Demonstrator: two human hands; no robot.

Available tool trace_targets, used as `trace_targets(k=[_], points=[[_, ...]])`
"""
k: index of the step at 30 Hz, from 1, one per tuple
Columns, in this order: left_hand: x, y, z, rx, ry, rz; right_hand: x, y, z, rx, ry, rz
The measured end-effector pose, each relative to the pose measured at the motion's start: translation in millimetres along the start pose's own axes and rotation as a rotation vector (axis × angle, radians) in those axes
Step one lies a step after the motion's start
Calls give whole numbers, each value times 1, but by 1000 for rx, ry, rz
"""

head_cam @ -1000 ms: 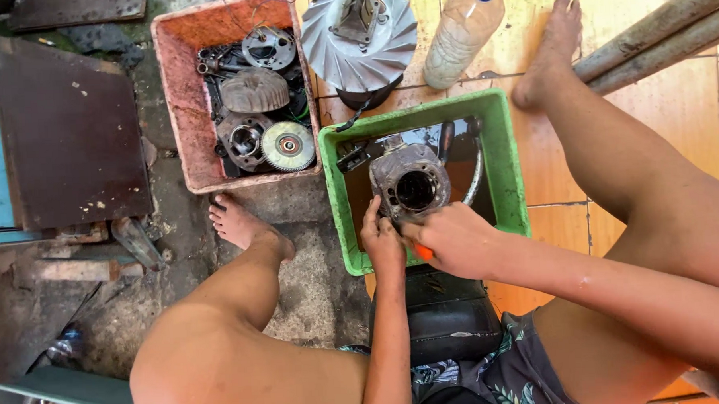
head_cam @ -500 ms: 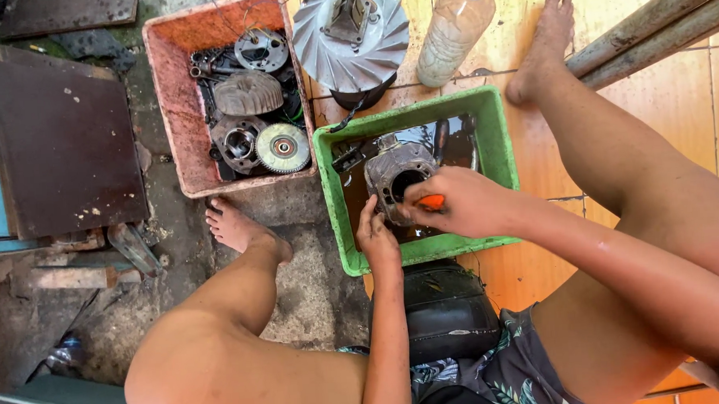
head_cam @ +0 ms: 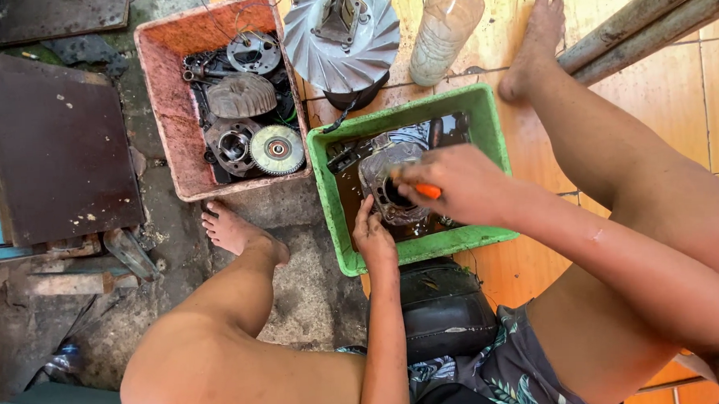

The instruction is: Cleaning a motorcycle cylinder block using a brush and solvent in a plastic tray

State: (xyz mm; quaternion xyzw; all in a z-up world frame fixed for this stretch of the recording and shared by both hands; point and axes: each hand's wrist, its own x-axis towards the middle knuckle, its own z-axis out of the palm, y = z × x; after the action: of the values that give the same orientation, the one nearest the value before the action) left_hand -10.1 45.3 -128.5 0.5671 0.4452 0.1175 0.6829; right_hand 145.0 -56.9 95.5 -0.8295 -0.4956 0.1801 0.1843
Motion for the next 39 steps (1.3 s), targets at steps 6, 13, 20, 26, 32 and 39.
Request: trace_targets(k=[6,13,20,26,32,39], points=[[0,-5,-1,-6,-18,-9,-1,-1,4,-99,-25,45],[-11,23,1,90,-92,10,-3,2,3,-85,-141,89],[-13,24,-1,205,-67,48,-3,-2,-18,-254,-171,135],[-12,26,0,244,-62,75,-16,-18,-12,77,-305,185],[-14,23,1,238,-45,109,-15,1,-20,-100,-215,160],[-12,15,-1,248,-48,106,-14,12,-2,-383,-54,98]])
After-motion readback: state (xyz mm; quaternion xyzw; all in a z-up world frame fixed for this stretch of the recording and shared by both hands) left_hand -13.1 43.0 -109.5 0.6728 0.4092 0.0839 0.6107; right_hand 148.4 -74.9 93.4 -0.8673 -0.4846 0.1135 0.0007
